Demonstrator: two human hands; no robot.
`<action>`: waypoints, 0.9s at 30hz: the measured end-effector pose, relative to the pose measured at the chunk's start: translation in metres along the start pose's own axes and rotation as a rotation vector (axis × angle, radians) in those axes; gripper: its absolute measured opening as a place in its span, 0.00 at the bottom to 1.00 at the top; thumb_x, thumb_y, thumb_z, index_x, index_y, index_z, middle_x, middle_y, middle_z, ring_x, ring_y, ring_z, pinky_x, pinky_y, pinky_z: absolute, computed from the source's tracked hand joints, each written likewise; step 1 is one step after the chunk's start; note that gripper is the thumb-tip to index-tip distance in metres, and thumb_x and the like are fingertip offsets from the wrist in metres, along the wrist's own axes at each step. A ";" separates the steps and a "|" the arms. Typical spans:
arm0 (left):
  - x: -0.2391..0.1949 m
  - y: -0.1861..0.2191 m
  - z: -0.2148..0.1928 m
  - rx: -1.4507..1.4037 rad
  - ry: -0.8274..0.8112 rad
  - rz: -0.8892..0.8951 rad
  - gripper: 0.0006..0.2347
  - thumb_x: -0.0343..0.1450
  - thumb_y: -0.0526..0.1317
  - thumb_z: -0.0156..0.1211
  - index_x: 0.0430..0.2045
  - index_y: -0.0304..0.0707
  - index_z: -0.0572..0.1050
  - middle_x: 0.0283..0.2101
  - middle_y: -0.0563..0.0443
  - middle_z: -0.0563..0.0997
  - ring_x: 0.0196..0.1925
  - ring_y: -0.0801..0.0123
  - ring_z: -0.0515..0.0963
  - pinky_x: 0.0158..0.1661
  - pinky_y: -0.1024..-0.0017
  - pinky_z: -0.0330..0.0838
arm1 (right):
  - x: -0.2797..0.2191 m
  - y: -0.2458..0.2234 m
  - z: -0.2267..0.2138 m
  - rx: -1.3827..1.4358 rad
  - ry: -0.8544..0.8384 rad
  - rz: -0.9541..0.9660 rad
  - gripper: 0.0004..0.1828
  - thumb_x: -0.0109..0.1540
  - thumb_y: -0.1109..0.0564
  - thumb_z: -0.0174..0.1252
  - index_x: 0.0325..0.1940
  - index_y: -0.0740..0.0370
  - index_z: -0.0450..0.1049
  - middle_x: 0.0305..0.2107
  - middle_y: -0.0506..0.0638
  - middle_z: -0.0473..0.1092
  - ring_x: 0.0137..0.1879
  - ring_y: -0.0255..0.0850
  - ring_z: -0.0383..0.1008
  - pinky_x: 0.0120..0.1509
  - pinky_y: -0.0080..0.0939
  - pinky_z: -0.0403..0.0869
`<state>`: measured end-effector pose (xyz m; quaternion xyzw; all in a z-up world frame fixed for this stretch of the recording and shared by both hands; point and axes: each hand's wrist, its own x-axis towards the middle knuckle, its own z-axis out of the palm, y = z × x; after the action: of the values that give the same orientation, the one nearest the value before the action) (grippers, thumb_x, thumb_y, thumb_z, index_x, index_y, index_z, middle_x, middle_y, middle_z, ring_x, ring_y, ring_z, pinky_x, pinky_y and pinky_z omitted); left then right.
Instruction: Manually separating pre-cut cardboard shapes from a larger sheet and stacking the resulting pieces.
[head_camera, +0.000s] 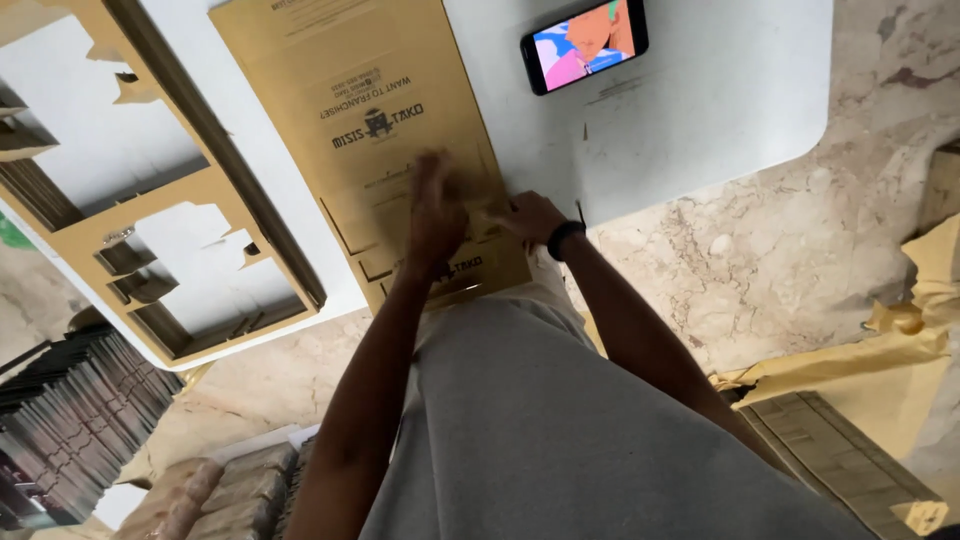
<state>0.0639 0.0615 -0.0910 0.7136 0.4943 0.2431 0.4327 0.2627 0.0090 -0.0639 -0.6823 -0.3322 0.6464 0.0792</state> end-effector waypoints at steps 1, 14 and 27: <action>0.006 0.017 -0.007 -0.002 -0.007 0.001 0.27 0.64 0.29 0.46 0.62 0.29 0.68 0.62 0.31 0.68 0.70 0.35 0.62 0.71 0.44 0.50 | 0.004 0.001 0.004 0.005 0.003 0.005 0.24 0.62 0.37 0.60 0.24 0.56 0.67 0.16 0.47 0.63 0.24 0.38 0.64 0.37 0.40 0.68; 0.014 0.042 -0.002 0.280 -0.083 -0.580 0.53 0.65 0.56 0.75 0.77 0.68 0.33 0.78 0.41 0.21 0.77 0.32 0.20 0.61 0.16 0.20 | -0.026 -0.051 0.013 -0.440 0.257 0.079 0.24 0.63 0.40 0.47 0.24 0.58 0.73 0.21 0.54 0.74 0.38 0.54 0.81 0.41 0.54 0.76; -0.009 0.026 0.010 0.226 -0.209 -0.538 0.54 0.65 0.52 0.77 0.78 0.65 0.34 0.78 0.37 0.21 0.77 0.35 0.19 0.60 0.18 0.16 | 0.020 -0.033 -0.008 -0.171 -0.015 0.085 0.18 0.57 0.45 0.56 0.21 0.60 0.72 0.14 0.54 0.71 0.20 0.44 0.73 0.23 0.41 0.71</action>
<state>0.0808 0.0460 -0.0729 0.6219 0.6422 -0.0112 0.4479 0.2580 0.0478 -0.0618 -0.6954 -0.3574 0.6234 -0.0093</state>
